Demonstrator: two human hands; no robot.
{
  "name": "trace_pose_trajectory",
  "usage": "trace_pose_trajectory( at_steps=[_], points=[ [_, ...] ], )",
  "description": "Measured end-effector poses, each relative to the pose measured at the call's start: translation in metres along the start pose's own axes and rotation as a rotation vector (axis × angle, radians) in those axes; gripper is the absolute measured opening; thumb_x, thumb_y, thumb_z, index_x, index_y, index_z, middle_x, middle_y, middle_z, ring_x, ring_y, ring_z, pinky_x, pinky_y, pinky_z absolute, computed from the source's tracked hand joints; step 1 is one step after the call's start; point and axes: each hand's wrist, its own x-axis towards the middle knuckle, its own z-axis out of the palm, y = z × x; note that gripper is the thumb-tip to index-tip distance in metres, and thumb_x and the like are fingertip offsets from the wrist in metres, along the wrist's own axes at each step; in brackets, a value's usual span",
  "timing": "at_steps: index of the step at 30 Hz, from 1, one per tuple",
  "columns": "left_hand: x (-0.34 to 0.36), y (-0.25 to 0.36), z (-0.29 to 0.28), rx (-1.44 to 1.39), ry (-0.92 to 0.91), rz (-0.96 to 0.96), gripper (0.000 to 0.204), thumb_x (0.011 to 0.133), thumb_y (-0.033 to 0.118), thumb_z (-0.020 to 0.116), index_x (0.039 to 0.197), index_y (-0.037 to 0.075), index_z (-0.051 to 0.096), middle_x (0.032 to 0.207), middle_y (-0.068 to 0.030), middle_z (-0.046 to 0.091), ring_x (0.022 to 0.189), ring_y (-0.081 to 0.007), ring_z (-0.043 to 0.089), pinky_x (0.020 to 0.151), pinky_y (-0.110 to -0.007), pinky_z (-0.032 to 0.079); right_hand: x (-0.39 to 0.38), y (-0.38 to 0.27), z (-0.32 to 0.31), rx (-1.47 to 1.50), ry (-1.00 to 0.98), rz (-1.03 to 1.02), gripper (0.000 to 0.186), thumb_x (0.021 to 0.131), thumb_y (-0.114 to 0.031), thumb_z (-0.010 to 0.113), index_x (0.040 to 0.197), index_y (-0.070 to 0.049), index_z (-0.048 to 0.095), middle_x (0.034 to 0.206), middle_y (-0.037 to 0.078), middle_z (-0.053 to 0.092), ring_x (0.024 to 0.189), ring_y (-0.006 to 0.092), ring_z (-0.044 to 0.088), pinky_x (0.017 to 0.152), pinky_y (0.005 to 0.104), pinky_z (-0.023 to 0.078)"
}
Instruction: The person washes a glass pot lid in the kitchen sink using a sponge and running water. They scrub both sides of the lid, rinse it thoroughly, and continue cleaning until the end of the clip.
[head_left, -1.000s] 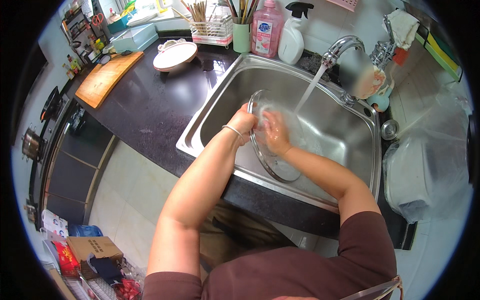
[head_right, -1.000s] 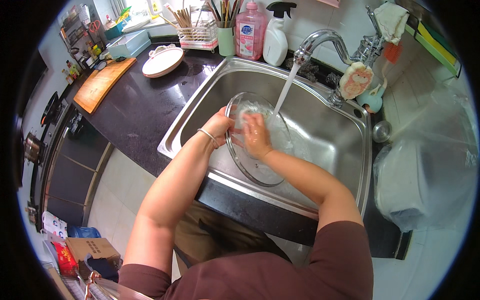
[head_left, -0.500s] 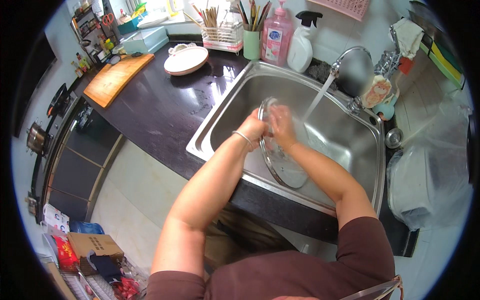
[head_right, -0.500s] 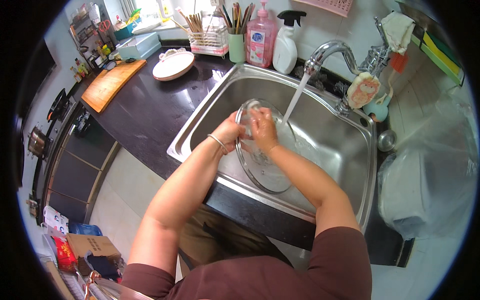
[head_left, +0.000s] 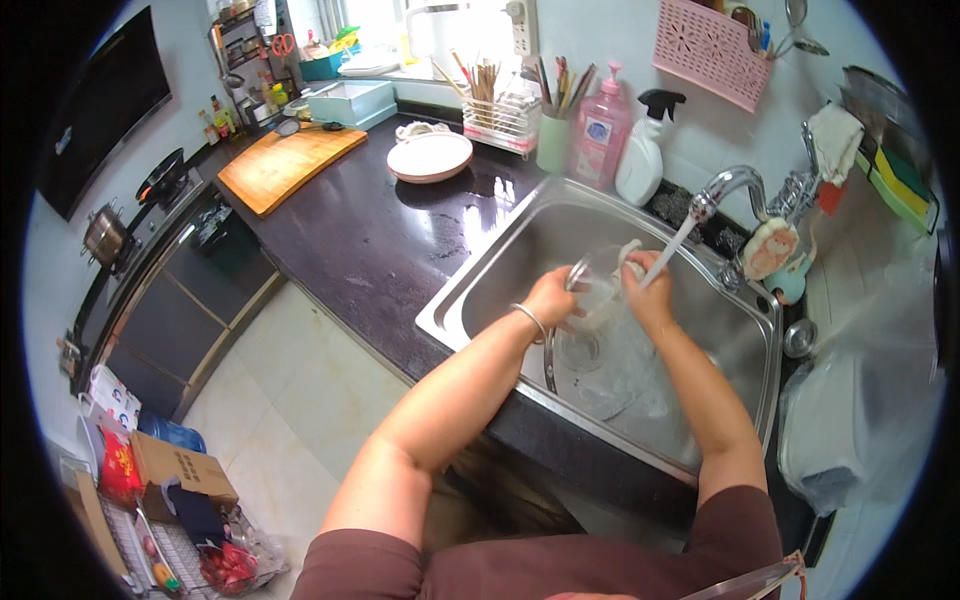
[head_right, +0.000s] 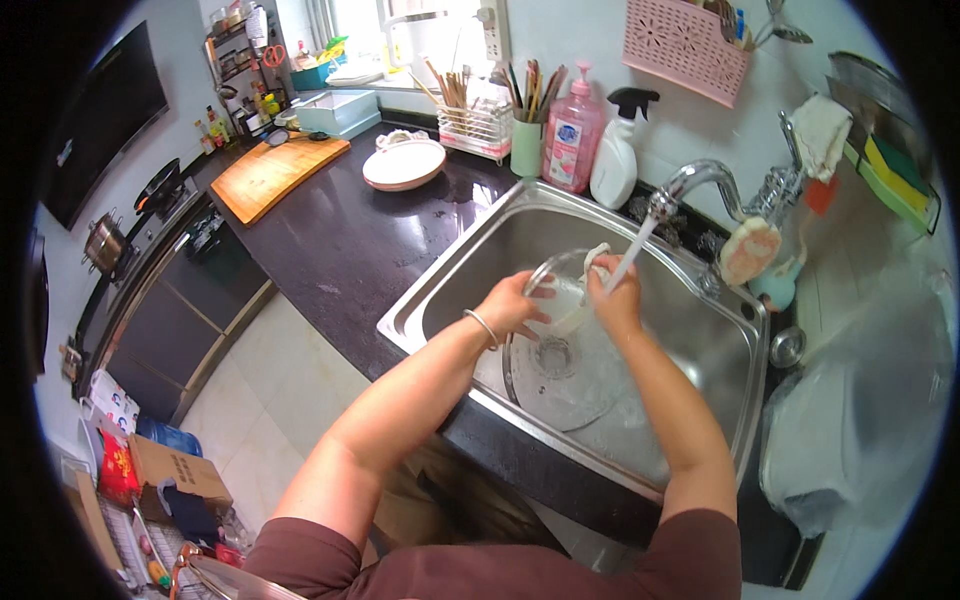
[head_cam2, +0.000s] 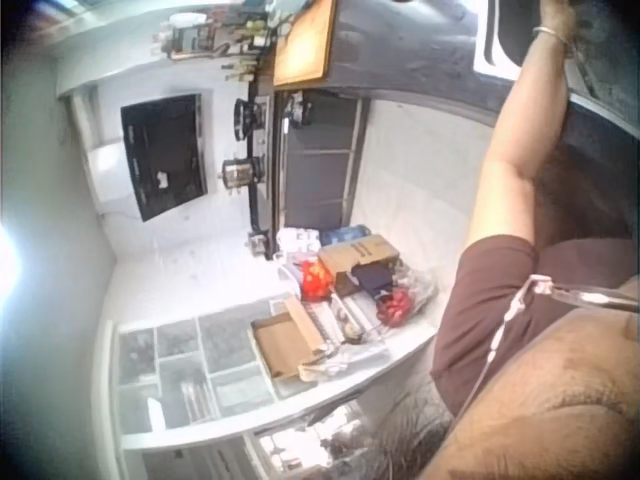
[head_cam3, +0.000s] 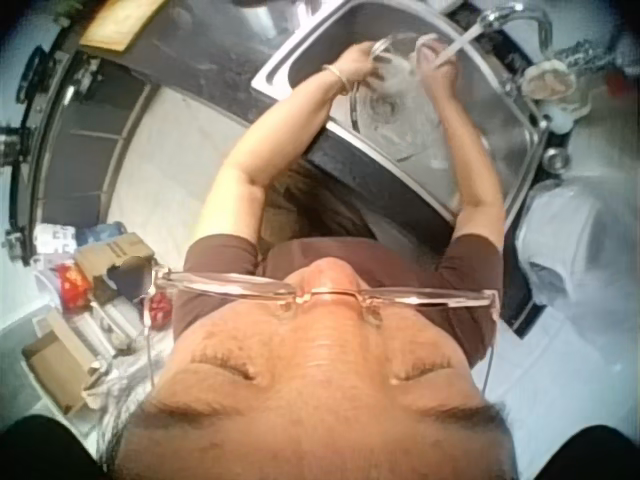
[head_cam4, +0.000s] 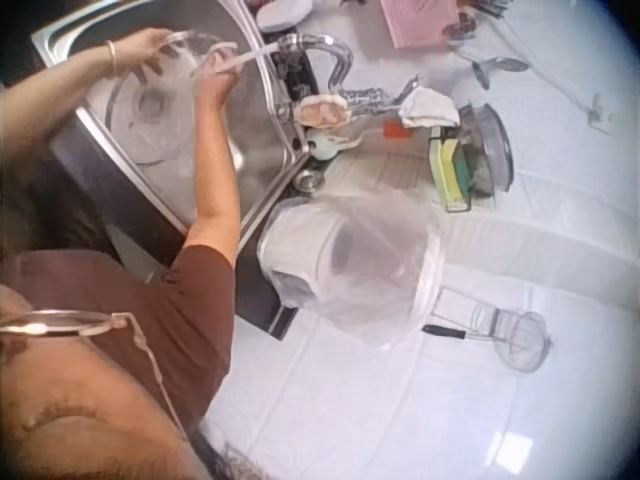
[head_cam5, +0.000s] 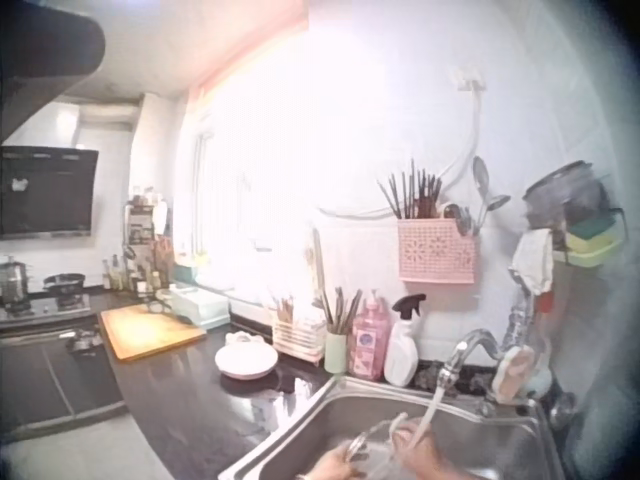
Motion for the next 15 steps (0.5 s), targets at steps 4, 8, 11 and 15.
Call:
trace_pose_trajectory(
  at_steps=[4, 8, 11, 15],
  points=[
    [0.011, -0.016, 0.012, 0.164, 0.032, 0.186, 0.034, 0.080, -0.002, 0.049, 0.113, 0.003, 0.052, 0.097, -0.0092, 0.060, 0.078, -0.0198, 0.064, 0.054, -0.032, 0.055, -0.006, -0.058, -0.022, 0.039, -0.142, -0.457, 0.027, 0.068, -0.009, 0.063, 0.095, -0.008, 0.058, 0.096, 0.010, 0.055, 0.085, 0.0311, 0.055, 0.072, 0.0390, 0.046],
    [0.001, -0.011, 0.016, 0.410, 0.021, 0.452, 0.023, 0.084, 0.005, 0.053, 0.106, 0.001, 0.053, 0.083, -0.0086, 0.062, 0.072, -0.0167, 0.062, 0.055, -0.029, 0.053, 0.016, -0.071, -0.049, -0.158, -0.131, -0.750, 0.028, 0.061, -0.009, 0.066, 0.088, -0.008, 0.057, 0.089, 0.009, 0.055, 0.079, 0.0293, 0.056, 0.066, 0.0405, 0.046],
    [0.001, -0.012, 0.018, 0.416, -0.035, 0.433, 0.018, 0.086, 0.009, 0.054, 0.101, 0.000, 0.054, 0.080, -0.0082, 0.061, 0.069, -0.0155, 0.060, 0.058, -0.029, 0.052, 0.025, -0.061, -0.063, -0.160, -0.130, -0.723, 0.027, 0.059, -0.010, 0.066, 0.084, -0.008, 0.057, 0.084, 0.008, 0.055, 0.074, 0.0289, 0.056, 0.063, 0.0410, 0.046],
    [0.000, -0.003, 0.037, 0.406, -0.026, 0.487, 0.011, 0.085, 0.007, 0.054, 0.093, 0.000, 0.052, 0.073, -0.0091, 0.061, 0.067, -0.0164, 0.060, 0.056, -0.030, 0.049, 0.020, -0.008, -0.089, -0.311, -0.022, -0.409, 0.023, 0.058, -0.009, 0.067, 0.079, -0.007, 0.056, 0.083, 0.009, 0.056, 0.071, 0.0296, 0.057, 0.061, 0.0411, 0.047]
  ],
)
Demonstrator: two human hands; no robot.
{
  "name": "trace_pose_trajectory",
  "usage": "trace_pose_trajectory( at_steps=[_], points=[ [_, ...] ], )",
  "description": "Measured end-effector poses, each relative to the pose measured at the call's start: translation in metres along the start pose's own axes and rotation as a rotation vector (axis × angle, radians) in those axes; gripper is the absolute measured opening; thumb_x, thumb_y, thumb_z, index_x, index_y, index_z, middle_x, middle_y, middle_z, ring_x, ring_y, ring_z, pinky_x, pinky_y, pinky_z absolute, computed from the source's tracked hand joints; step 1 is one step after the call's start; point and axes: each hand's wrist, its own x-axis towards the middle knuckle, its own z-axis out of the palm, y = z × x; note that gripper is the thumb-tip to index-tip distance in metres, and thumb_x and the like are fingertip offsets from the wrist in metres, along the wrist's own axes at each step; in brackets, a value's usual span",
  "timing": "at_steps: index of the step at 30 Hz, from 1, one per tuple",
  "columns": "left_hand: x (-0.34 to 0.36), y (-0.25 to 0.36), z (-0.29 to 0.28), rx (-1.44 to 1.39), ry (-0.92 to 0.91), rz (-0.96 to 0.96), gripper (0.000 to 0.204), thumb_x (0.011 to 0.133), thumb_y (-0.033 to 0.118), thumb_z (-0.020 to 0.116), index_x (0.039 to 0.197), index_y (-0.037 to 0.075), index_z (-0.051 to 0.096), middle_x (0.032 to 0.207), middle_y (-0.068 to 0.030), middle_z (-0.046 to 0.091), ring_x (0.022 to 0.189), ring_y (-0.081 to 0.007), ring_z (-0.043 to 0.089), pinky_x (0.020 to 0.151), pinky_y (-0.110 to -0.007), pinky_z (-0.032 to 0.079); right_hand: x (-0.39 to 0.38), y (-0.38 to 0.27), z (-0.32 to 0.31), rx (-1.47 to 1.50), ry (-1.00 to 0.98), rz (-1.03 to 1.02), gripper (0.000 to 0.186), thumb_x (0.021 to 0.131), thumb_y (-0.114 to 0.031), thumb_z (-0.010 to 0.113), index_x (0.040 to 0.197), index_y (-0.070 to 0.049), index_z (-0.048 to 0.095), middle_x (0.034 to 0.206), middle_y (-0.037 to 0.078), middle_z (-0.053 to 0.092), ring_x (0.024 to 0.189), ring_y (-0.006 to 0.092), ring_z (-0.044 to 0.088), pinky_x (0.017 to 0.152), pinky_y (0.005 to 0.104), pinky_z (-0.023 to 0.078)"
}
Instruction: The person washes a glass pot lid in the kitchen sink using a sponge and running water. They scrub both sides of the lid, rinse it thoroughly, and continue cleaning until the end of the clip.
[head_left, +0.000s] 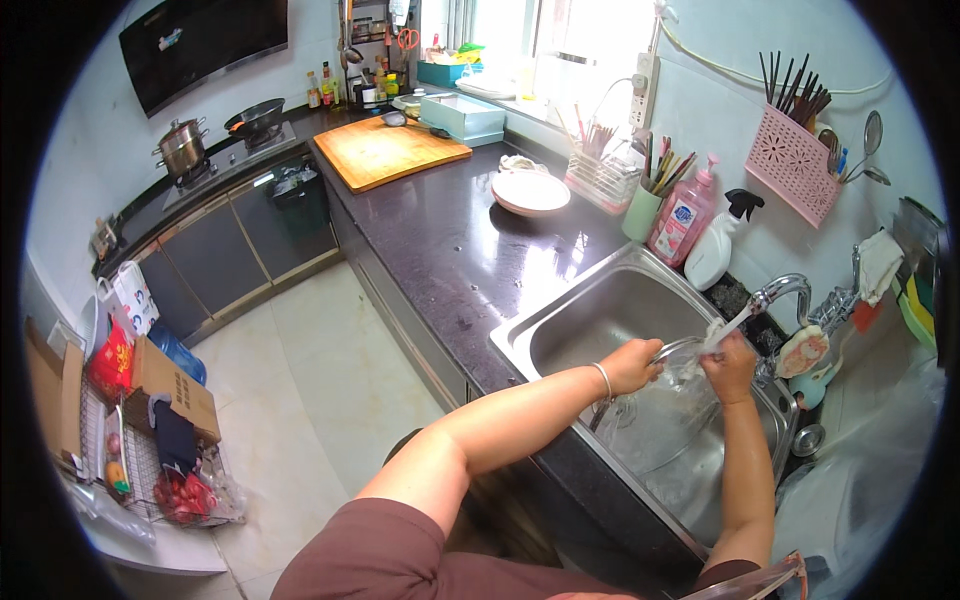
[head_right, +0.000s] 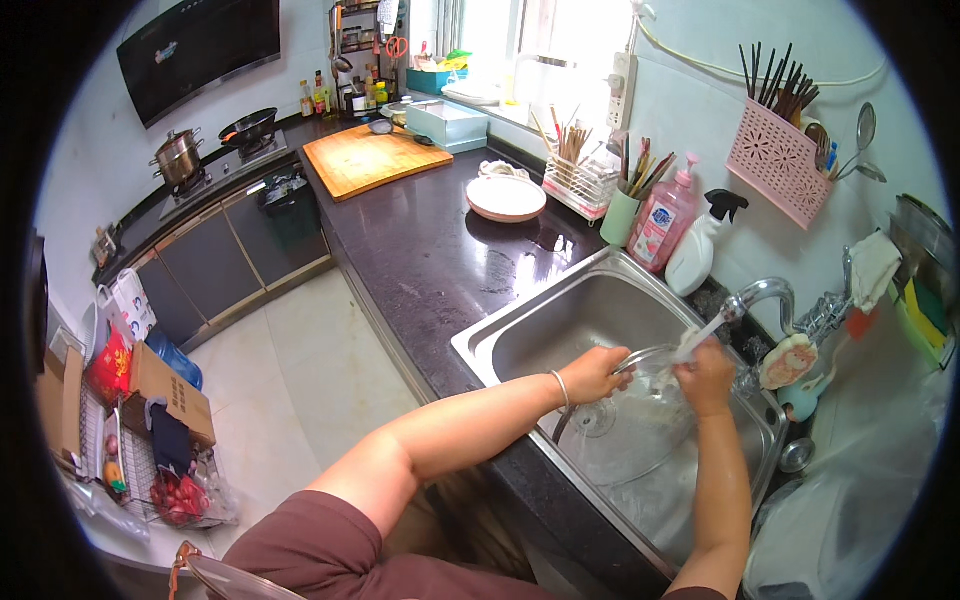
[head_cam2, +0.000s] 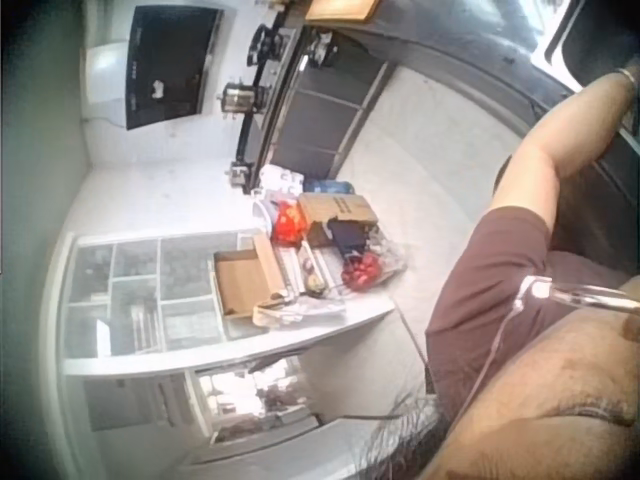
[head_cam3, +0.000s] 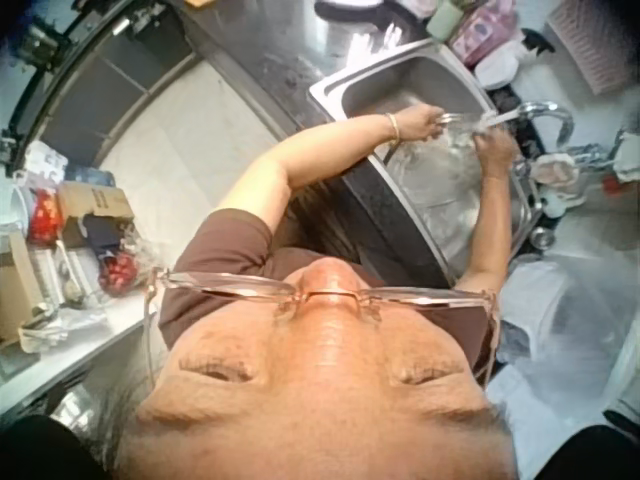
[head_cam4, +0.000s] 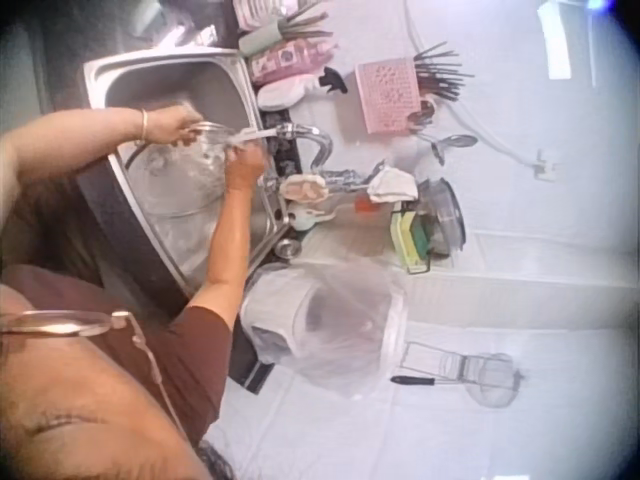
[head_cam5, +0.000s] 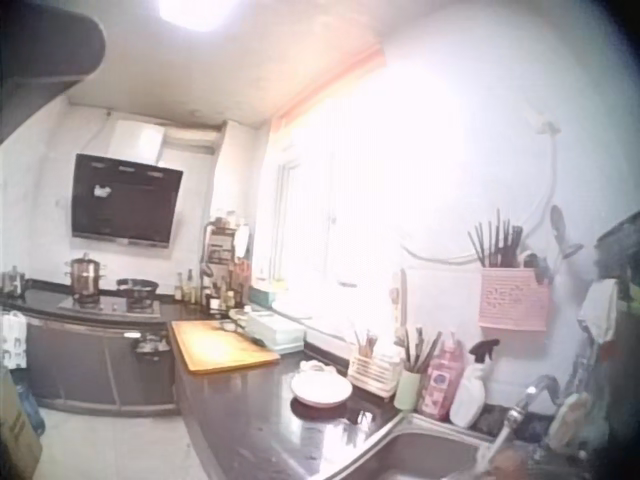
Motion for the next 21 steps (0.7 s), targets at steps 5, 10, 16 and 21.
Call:
trace_pose_trajectory(
  at_steps=[5, 10, 16, 21],
  points=[
    [-0.004, -0.006, -0.003, 0.026, 0.083, 0.039, 0.009, 0.083, 0.007, 0.054, 0.086, -0.001, 0.051, 0.072, -0.0132, 0.061, 0.064, -0.0229, 0.060, 0.060, -0.035, 0.047, 0.010, -0.030, 0.003, 0.024, 0.043, -0.108, 0.022, 0.056, -0.008, 0.067, 0.074, -0.008, 0.053, 0.082, 0.009, 0.056, 0.075, 0.0299, 0.056, 0.064, 0.0410, 0.046],
    [-0.008, -0.007, -0.009, 0.260, 0.150, 0.181, 0.012, 0.082, 0.009, 0.054, 0.082, -0.002, 0.051, 0.074, -0.0191, 0.061, 0.068, -0.0319, 0.061, 0.061, -0.039, 0.046, 0.034, -0.063, 0.006, 0.101, -0.052, -0.450, 0.026, 0.052, -0.008, 0.068, 0.073, -0.009, 0.053, 0.081, 0.008, 0.055, 0.080, 0.0309, 0.053, 0.069, 0.0420, 0.044],
    [-0.005, 0.003, -0.002, 0.259, 0.137, 0.163, 0.013, 0.082, 0.010, 0.055, 0.083, -0.002, 0.051, 0.074, -0.0201, 0.060, 0.065, -0.0320, 0.061, 0.061, -0.039, 0.047, -0.015, 0.031, 0.020, 0.161, 0.115, 0.208, 0.022, 0.058, -0.002, 0.060, 0.078, -0.004, 0.051, 0.075, 0.009, 0.050, 0.071, 0.0255, 0.050, 0.070, 0.0334, 0.042],
    [-0.008, -0.001, -0.008, 0.172, 0.144, 0.125, 0.016, 0.084, 0.014, 0.055, 0.084, -0.002, 0.052, 0.066, -0.0147, 0.059, 0.065, -0.0240, 0.064, 0.061, -0.035, 0.049, -0.033, 0.049, 0.035, 0.395, 0.035, 0.488, 0.019, 0.063, -0.001, 0.058, 0.081, -0.003, 0.051, 0.076, 0.009, 0.052, 0.073, 0.0202, 0.051, 0.072, 0.0298, 0.043]
  ],
)
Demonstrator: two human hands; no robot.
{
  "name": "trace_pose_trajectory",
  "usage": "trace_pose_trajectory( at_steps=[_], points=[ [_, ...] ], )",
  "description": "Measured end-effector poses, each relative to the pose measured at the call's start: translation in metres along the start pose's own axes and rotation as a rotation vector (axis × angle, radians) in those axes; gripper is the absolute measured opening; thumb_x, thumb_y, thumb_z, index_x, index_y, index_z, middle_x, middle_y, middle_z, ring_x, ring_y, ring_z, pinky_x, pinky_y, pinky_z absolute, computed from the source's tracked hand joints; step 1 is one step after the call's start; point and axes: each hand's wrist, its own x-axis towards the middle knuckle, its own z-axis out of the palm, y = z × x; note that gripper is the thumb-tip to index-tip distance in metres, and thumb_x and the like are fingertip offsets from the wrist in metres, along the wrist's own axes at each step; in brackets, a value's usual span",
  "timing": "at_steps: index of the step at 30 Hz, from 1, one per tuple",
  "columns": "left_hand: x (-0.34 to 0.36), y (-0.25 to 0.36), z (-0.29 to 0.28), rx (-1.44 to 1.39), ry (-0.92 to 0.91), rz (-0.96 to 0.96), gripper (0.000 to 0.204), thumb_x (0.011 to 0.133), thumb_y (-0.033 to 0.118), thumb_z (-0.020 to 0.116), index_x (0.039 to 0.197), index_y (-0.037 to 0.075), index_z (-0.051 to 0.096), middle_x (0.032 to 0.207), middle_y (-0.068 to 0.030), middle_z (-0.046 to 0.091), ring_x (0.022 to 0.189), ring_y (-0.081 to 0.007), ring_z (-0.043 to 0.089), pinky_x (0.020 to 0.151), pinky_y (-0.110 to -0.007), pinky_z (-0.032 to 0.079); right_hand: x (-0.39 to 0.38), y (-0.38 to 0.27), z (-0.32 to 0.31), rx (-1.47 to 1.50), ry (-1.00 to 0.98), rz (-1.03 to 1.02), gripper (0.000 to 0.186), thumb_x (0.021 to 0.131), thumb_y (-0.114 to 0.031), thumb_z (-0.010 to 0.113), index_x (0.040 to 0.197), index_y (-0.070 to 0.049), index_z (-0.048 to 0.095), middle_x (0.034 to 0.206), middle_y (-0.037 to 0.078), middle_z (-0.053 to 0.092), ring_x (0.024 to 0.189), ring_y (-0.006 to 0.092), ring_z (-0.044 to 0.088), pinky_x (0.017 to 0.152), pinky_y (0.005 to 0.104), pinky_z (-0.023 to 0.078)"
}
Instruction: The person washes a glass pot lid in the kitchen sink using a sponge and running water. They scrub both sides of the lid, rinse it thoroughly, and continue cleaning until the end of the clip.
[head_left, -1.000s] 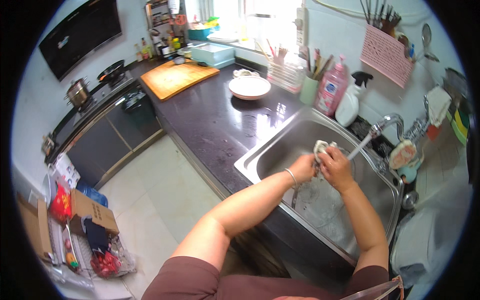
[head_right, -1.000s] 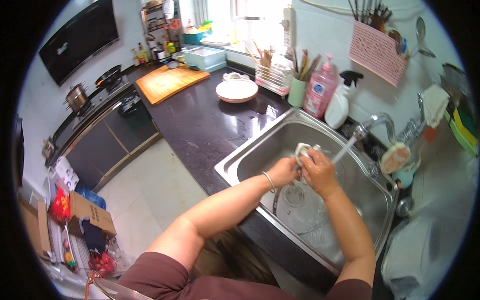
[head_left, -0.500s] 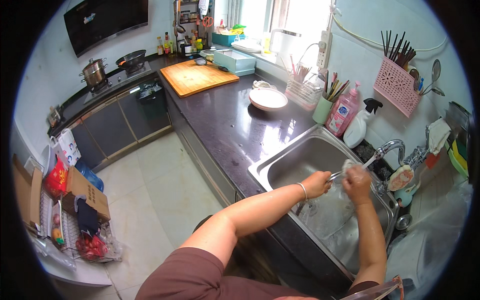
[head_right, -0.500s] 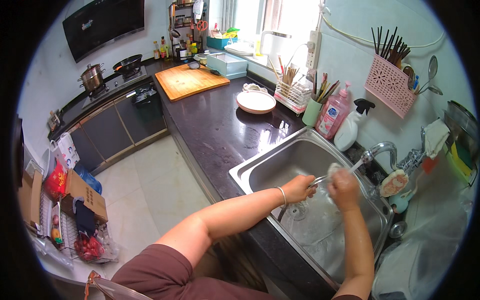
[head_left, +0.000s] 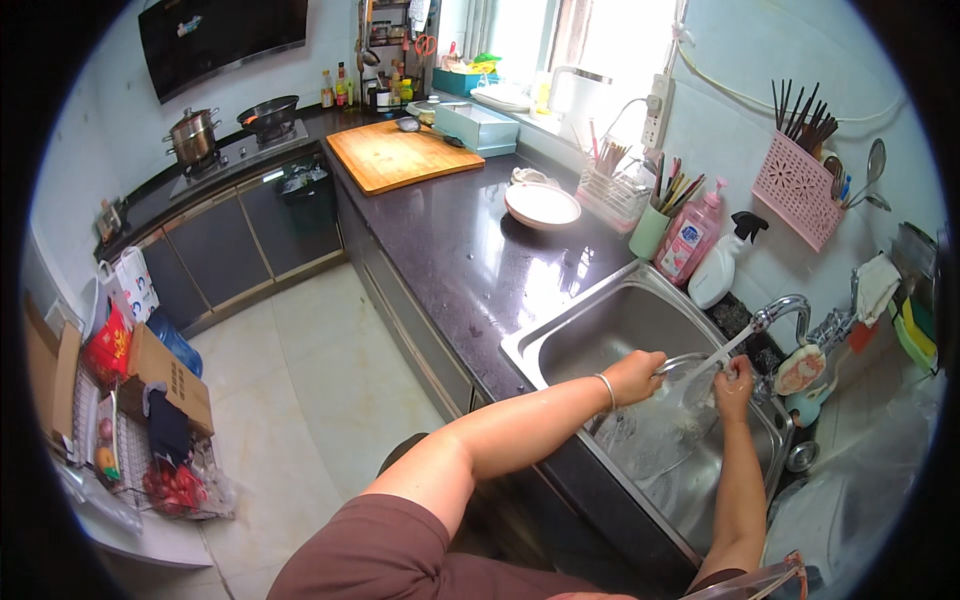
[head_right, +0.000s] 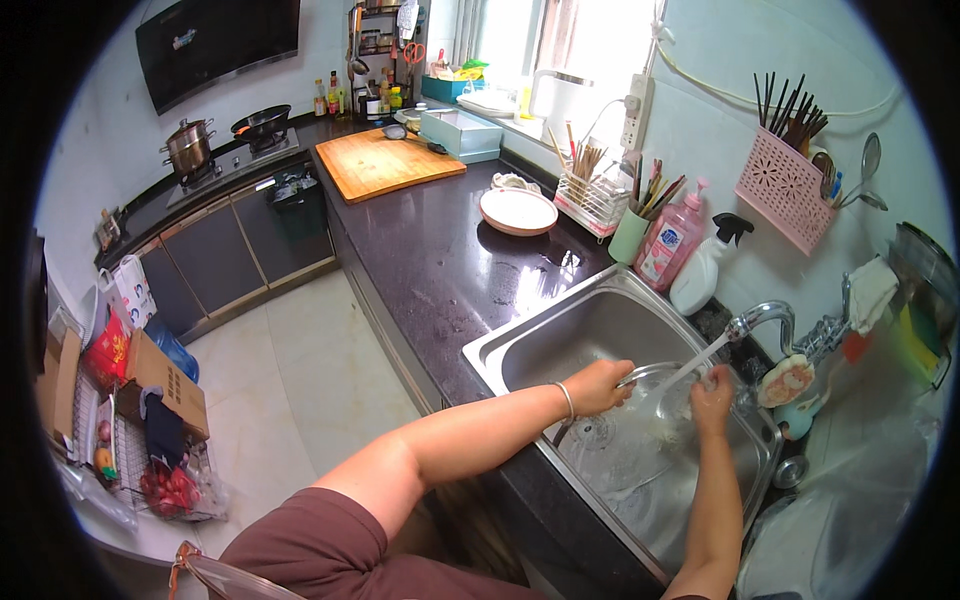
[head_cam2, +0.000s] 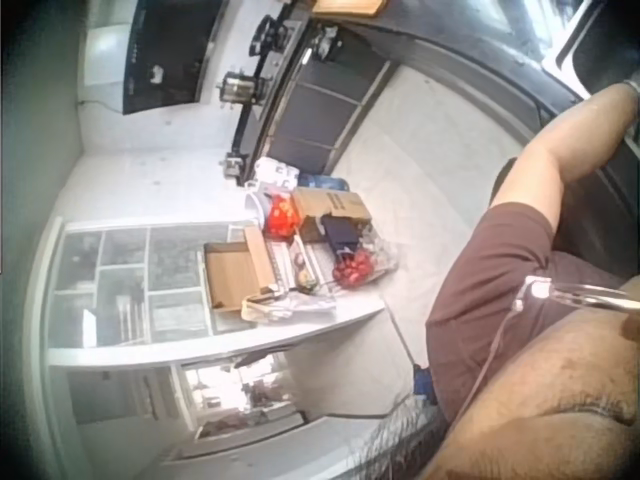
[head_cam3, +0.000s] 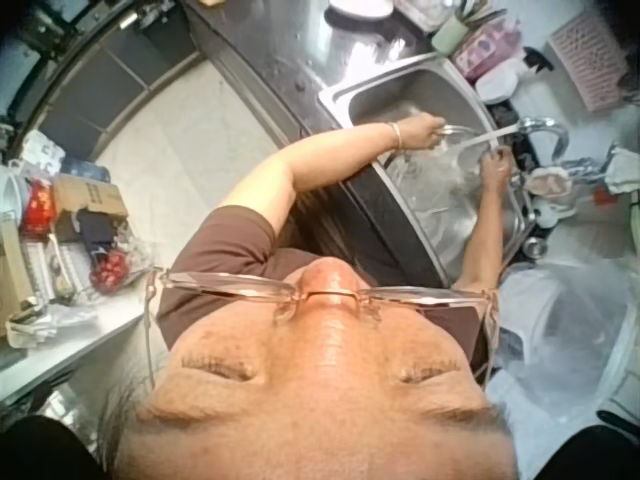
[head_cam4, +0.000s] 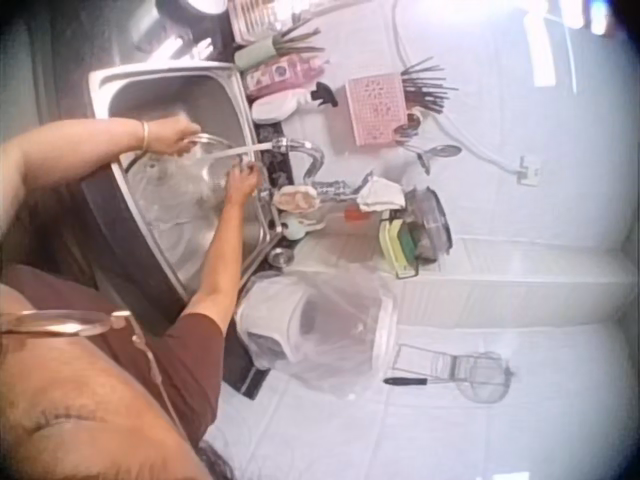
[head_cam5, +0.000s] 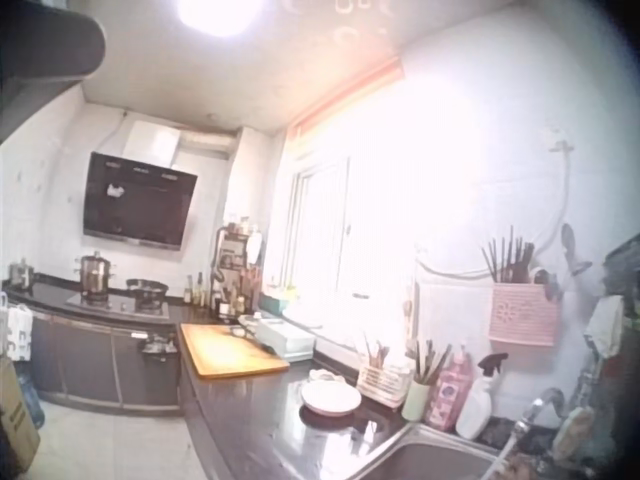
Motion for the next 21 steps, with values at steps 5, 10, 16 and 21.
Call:
trace_pose_trajectory(
  at_steps=[5, 10, 16, 21],
  points=[
    [0.005, 0.006, -0.012, 0.123, -0.001, -0.182, 0.026, 0.086, 0.025, 0.057, 0.081, -0.001, 0.056, 0.064, -0.0153, 0.059, 0.063, -0.0301, 0.062, 0.061, -0.038, 0.048, -0.004, -0.015, 0.020, 0.208, 0.031, -0.094, 0.024, 0.064, 0.003, 0.056, 0.087, -0.003, 0.054, 0.083, 0.009, 0.056, 0.080, 0.0187, 0.055, 0.074, 0.0305, 0.044],
    [0.005, -0.014, -0.006, 0.291, 0.253, -0.112, 0.030, 0.084, 0.029, 0.059, 0.077, 0.000, 0.057, 0.069, -0.0192, 0.060, 0.065, -0.0399, 0.058, 0.065, -0.044, 0.047, -0.003, -0.054, 0.028, 0.044, 0.180, -0.300, 0.022, 0.067, -0.001, 0.058, 0.090, -0.001, 0.055, 0.087, 0.010, 0.058, 0.082, 0.0206, 0.056, 0.077, 0.0316, 0.045],
    [0.008, -0.028, -0.005, 0.171, 0.383, -0.465, 0.018, 0.077, 0.014, 0.056, 0.076, -0.003, 0.058, 0.072, -0.0236, 0.061, 0.066, -0.0398, 0.061, 0.062, -0.044, 0.048, -0.043, -0.087, 0.049, 0.217, -0.207, -0.083, 0.027, 0.073, -0.009, 0.056, 0.098, 0.000, 0.057, 0.092, 0.017, 0.060, 0.088, 0.0239, 0.058, 0.080, 0.0333, 0.045],
    [0.009, -0.032, -0.014, 0.077, 0.281, -0.598, 0.024, 0.066, 0.004, 0.048, 0.083, -0.011, 0.056, 0.077, -0.0317, 0.059, 0.068, -0.0397, 0.063, 0.066, -0.044, 0.050, -0.068, -0.124, 0.066, 0.016, -0.582, -0.122, 0.035, 0.078, -0.019, 0.059, 0.108, 0.001, 0.059, 0.098, 0.023, 0.062, 0.094, 0.0356, 0.059, 0.084, 0.0398, 0.046]
  ],
)
